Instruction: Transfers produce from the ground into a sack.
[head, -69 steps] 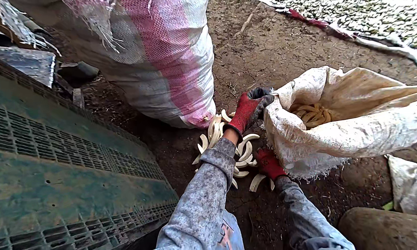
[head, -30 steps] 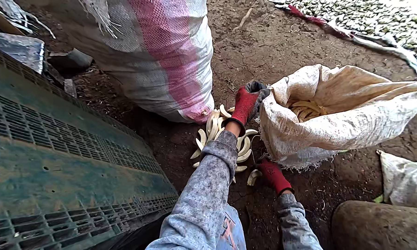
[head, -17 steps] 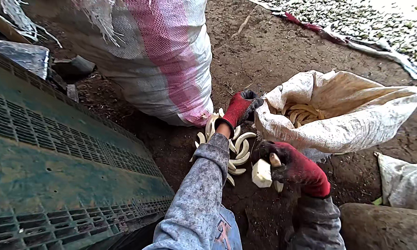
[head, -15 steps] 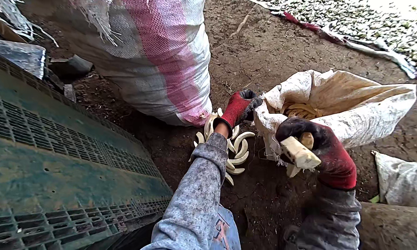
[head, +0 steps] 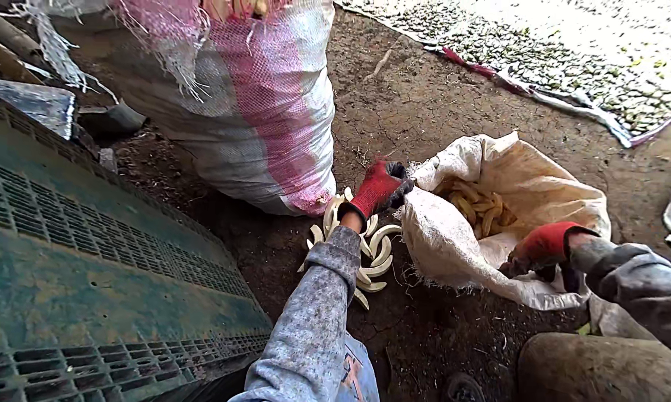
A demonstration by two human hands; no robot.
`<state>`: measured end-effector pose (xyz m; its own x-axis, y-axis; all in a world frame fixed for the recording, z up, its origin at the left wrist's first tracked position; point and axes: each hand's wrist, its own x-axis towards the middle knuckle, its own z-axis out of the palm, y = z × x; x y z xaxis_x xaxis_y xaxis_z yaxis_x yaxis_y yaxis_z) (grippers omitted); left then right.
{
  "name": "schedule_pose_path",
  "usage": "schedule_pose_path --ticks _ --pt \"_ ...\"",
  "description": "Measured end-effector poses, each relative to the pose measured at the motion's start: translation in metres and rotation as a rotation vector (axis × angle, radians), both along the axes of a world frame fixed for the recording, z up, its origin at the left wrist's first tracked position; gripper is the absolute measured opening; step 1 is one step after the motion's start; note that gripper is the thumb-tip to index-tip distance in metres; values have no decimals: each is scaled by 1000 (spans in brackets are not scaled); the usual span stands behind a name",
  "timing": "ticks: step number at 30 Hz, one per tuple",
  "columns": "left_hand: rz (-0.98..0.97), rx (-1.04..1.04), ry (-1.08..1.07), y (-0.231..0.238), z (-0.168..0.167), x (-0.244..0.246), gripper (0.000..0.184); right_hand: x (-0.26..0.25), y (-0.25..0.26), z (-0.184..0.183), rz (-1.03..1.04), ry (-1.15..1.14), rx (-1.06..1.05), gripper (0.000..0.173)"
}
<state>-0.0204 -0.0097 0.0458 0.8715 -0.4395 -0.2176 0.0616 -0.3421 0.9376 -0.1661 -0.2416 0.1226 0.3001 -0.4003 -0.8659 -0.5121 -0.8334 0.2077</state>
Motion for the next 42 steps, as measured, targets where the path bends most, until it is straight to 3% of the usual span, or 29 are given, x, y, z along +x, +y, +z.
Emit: schedule_pose_path --ticks 3,5,8,10,11,14,16,20,23,27,29,31,33,35,36,38,40,42 --pt "-276 -86 148 24 -7 12 18 -10 -38 -51 258 110 32 36" --pt "-175 -13 115 50 7 17 25 -3 -59 -81 389 15 15 44" --pt "8 350 -72 92 2 28 35 9 -47 -55 473 -291 122 37" --pt "33 668 -88 110 -42 21 52 13 -32 -26 487 -451 132 33" --pt "80 741 -177 117 -81 12 61 13 -26 -18 497 -529 125 32" --pt "2 941 118 107 -137 -10 96 13 -12 -15 583 -627 205 33" --pt "-16 1038 181 85 -152 -21 104 15 -12 -20 594 -546 323 36" --pt "-24 1160 124 54 -167 -13 105 33 -44 -33 478 -562 439 26" --pt "-35 1166 91 48 -171 -18 96 56 -90 -35 501 -710 279 21" --pt "-20 1057 54 53 -178 -49 78 82 -160 -42 394 -992 123 27" --pt "46 981 42 63 -179 -54 64 91 -182 -45 292 -1077 1 40" --pt "248 799 56 67 -166 -51 50 97 -195 -51 155 -1083 -145 72" --pt "582 494 44 65 -140 -44 45 94 -201 -60 26 -1015 -253 103" --pt "827 174 -71 58 -102 -33 34 83 -208 -73 -68 -945 -278 114" --pt "871 25 -168 53 -83 -27 23 79 -214 -79 -87 -927 -268 107" --pt "768 -226 -347 41 -48 -18 17 72 -225 -89 -91 -940 -177 67" --pt "474 -527 -659 2 -14 -3 16 73 -221 -92 -36 -974 -109 36" --pt "105 -652 -893 -54 23 8 18 81 -206 -77 7 -1036 -132 25"
